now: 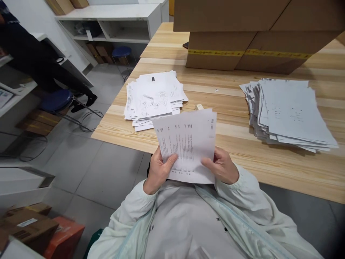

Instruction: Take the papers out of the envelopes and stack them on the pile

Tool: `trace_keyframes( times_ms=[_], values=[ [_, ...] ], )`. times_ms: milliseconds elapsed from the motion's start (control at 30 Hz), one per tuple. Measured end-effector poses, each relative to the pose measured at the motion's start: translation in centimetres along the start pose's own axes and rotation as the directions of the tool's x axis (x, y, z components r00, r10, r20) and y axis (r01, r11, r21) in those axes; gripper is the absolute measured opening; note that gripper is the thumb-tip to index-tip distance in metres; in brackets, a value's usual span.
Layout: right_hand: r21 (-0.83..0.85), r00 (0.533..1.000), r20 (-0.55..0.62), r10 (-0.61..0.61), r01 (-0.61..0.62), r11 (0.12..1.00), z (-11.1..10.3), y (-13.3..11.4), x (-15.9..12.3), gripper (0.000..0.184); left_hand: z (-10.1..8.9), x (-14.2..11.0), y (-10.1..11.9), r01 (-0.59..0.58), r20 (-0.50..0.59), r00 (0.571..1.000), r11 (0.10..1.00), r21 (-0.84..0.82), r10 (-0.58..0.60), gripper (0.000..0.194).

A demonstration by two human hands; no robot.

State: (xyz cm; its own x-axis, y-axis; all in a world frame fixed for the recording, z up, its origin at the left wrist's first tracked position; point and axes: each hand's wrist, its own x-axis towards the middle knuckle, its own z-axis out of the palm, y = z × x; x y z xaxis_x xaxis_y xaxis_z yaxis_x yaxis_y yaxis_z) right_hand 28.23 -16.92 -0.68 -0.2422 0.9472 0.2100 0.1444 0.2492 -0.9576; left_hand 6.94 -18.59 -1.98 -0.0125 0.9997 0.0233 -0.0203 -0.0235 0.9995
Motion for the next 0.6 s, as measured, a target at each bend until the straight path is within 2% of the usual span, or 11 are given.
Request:
trace_keyframes(
  times_ms=[67,167,233,300,467,533,600],
  values=[
    [-0.021,0.989,-0.117,0.090,-0.093,0.995,0.4,0.1,-0.1,0.047,0.0,-0.1,0.1,0.036,0.038,0.999,0.997,-0.068,-0.034,0.053],
    [0.071,0.947,-0.239,0.213,-0.202,0.977,0.5,0.3,0.0,0.054,0.0,0.0,0.5,0.145,0.151,0.983,0.955,-0.259,-0.108,0.072],
    [0.131,0.936,-0.233,0.262,-0.237,0.963,0.4,0.6,0.1,0.056,-0.1,0.0,0.6,0.236,0.242,0.957,0.911,-0.338,-0.158,0.083],
    [0.141,0.942,-0.197,0.273,-0.248,0.958,0.2,0.8,0.2,0.055,-0.2,-0.1,0.8,0.290,0.303,0.935,0.892,-0.347,-0.187,0.087],
    [0.062,0.959,-0.187,0.211,-0.203,0.977,0.1,1.0,0.1,0.055,-0.2,-0.7,1.2,0.295,0.317,0.934,0.857,-0.422,-0.166,0.092],
    [0.074,0.957,-0.191,0.219,-0.209,0.975,0.4,1.0,0.0,0.057,-0.1,-0.9,1.3,0.327,0.305,0.930,0.839,-0.435,-0.204,0.084],
    [0.133,0.949,-0.178,0.260,-0.239,0.962,0.6,1.2,0.1,0.057,0.1,-0.9,1.3,0.377,0.269,0.922,0.800,-0.468,-0.277,0.068]
  ],
)
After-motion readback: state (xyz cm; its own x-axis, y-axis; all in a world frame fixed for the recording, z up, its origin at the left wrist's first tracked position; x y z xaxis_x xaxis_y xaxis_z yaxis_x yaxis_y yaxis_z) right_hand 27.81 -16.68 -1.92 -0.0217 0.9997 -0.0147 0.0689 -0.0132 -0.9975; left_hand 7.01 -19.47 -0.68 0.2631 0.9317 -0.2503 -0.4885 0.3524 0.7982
